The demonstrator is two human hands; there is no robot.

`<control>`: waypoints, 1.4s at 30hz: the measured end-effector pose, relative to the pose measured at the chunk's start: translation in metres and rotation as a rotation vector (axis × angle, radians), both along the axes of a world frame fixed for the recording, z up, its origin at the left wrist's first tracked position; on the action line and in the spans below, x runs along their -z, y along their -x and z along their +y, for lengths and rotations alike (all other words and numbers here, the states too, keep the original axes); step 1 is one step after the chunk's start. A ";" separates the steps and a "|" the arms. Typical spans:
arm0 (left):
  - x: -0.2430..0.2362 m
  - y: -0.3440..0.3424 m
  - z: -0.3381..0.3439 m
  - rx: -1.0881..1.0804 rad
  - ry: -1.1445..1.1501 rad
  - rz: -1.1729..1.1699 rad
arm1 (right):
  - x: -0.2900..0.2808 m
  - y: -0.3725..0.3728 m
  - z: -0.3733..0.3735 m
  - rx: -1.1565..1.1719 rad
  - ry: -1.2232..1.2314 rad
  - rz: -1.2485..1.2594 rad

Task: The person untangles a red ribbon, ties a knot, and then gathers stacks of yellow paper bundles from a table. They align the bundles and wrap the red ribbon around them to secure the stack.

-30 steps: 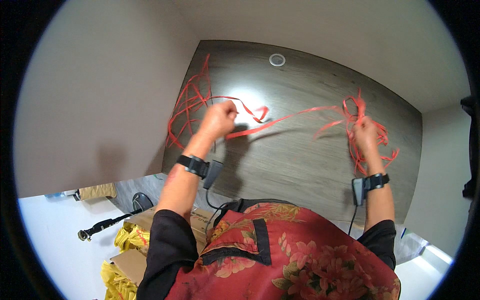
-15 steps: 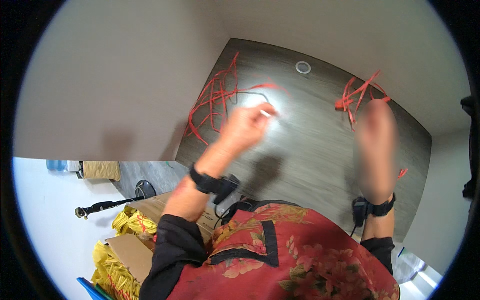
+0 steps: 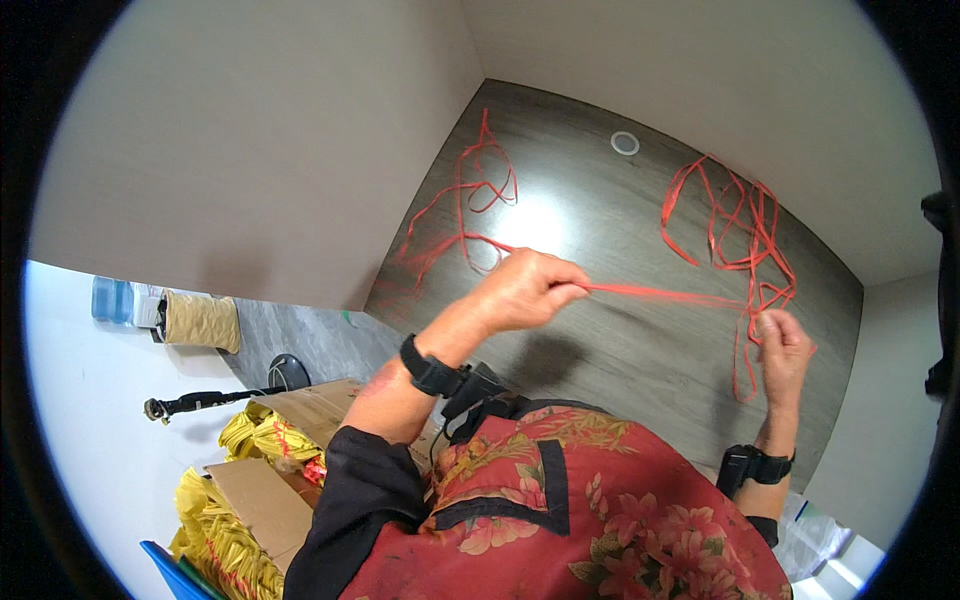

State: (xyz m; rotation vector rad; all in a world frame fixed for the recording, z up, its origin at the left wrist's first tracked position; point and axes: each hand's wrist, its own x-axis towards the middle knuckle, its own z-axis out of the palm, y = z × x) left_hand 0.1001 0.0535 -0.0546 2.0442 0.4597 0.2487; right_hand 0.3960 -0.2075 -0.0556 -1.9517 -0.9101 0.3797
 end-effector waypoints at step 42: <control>0.037 0.123 0.153 -0.436 -0.367 0.613 | -0.009 -0.092 -0.179 0.567 0.009 -0.290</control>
